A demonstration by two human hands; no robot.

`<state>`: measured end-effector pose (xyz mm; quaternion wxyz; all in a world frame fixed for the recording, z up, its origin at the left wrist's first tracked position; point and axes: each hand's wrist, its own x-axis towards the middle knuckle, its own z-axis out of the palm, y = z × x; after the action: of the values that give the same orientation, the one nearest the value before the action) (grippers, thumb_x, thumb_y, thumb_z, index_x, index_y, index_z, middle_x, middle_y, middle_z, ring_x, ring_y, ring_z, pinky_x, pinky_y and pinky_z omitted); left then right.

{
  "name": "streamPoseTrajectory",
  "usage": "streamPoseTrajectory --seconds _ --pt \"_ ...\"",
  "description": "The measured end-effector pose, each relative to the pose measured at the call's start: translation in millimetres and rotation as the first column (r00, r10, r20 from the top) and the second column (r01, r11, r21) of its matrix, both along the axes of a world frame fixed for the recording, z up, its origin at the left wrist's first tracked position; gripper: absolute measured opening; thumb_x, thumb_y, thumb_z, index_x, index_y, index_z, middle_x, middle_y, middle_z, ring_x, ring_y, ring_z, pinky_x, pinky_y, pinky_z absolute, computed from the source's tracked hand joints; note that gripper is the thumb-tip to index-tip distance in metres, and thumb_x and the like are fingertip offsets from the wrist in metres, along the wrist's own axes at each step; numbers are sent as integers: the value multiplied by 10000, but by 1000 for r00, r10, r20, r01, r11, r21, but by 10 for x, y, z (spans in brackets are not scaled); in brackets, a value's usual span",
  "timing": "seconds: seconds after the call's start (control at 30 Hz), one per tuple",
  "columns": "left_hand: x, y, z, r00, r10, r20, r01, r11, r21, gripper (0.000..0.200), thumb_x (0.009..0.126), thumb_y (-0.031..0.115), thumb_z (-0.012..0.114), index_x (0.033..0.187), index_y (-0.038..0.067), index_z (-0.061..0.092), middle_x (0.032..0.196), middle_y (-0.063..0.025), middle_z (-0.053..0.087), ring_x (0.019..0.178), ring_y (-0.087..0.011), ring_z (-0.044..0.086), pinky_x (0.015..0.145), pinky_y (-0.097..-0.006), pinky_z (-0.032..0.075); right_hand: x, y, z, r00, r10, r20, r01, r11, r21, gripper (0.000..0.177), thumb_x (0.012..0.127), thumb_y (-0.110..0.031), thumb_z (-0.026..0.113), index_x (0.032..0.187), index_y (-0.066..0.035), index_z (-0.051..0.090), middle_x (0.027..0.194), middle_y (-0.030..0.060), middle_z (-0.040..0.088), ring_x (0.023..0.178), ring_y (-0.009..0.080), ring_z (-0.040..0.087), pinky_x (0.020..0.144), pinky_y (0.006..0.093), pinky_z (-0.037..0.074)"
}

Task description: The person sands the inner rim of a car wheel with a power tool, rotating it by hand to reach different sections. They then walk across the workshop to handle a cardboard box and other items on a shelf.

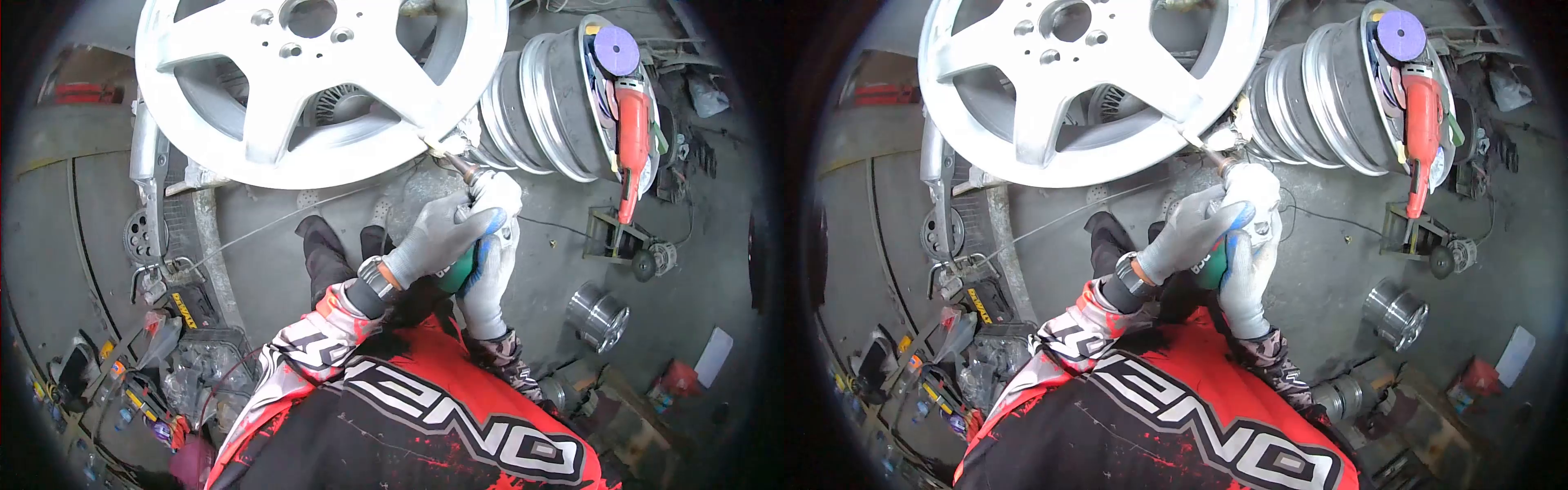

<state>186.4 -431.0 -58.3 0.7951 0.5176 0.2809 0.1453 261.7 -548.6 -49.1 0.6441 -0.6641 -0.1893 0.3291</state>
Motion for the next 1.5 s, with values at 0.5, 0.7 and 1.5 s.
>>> streamPoseTrajectory --seconds 0.5,0.7,1.5 --pt "-6 -109 -130 993 114 10 -114 993 9 436 958 415 704 1110 7 678 900 -157 734 878 -156 711 774 -362 555 -10 18 8 997 12 -80 -12 1000 10 687 960 -110 582 1567 20 287 1446 159 481 1306 222 511 1100 370 421" --pt "-16 -91 -60 999 31 34 -34 996 86 431 1018 327 626 1263 -27 632 1047 -74 721 980 -112 622 878 -316 522 -48 -29 16 994 -15 -105 15 1000 -5 718 947 -123 587 1576 18 270 1450 163 482 1315 230 507 1110 376 415" --pt "-215 -141 -17 991 -13 -133 -1 995 -104 337 991 248 645 1203 -14 654 924 -93 721 881 -114 652 782 -317 535 -124 -27 -66 987 42 -158 -46 999 -24 714 943 -114 569 1575 17 264 1442 158 483 1275 215 523 1077 366 447"
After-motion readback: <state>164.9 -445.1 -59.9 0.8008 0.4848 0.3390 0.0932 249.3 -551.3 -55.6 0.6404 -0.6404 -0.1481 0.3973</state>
